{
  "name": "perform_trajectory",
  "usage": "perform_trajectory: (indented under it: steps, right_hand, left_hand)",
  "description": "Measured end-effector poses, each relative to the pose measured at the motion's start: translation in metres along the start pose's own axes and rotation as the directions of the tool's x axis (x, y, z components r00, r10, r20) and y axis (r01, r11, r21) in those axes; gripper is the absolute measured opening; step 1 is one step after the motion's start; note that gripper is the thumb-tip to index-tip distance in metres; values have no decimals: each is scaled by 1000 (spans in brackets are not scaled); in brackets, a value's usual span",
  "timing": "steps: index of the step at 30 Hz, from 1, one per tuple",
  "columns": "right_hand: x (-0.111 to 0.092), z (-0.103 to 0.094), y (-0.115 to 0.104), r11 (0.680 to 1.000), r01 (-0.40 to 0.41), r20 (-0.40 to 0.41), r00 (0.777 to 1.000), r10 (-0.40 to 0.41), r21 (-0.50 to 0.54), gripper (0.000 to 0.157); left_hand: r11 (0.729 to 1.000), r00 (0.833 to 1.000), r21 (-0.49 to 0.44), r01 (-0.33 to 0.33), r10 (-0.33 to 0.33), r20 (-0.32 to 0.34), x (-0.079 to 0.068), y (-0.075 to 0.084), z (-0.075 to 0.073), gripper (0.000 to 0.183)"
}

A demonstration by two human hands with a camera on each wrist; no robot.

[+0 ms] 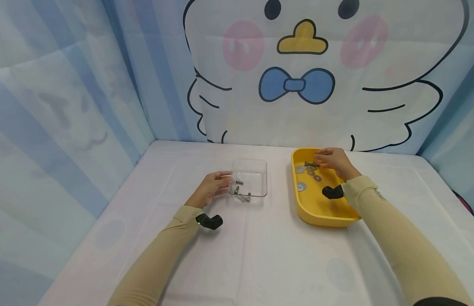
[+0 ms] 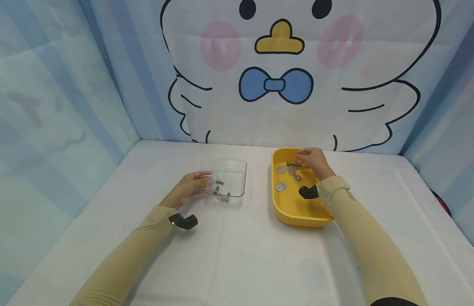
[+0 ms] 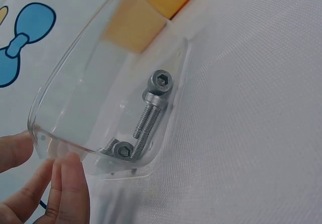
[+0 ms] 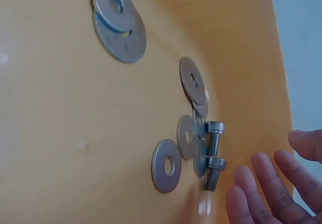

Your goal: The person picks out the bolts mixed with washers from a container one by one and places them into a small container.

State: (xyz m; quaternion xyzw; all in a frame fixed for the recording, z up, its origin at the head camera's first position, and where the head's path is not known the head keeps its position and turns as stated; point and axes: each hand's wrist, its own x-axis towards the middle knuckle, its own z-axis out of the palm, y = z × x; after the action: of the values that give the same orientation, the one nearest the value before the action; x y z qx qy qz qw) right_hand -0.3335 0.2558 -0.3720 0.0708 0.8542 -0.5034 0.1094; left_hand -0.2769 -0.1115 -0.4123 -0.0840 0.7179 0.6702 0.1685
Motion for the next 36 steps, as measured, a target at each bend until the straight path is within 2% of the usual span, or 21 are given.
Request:
perform_trajectory:
  steps: [4, 11, 21, 27, 36]
  right_hand:
    - [5, 1, 6, 1000, 2, -23, 1000, -2, -5, 48]
    - [10, 0, 14, 994, 10, -40, 999, -14, -106, 45]
    - [12, 0, 16, 972, 74, -9, 997, -78, -221, 40]
    - [11, 2, 15, 952, 75, 19, 997, -73, -298, 39]
    - [13, 2, 17, 953, 58, 35, 998, -50, -297, 36]
  left_hand:
    - [1000, 1000, -2, -1, 1, -3, -1, 0, 1, 42]
    - [1000, 1000, -1, -5, 5, 4, 0, 0, 0, 42]
    - [1000, 1000, -2, -10, 10, -2, 1, -2, 0, 42]
    - [1000, 1000, -13, -8, 8, 2, 1, -3, 1, 43]
    - [1000, 1000, -11, -14, 15, 4, 1, -3, -1, 43]
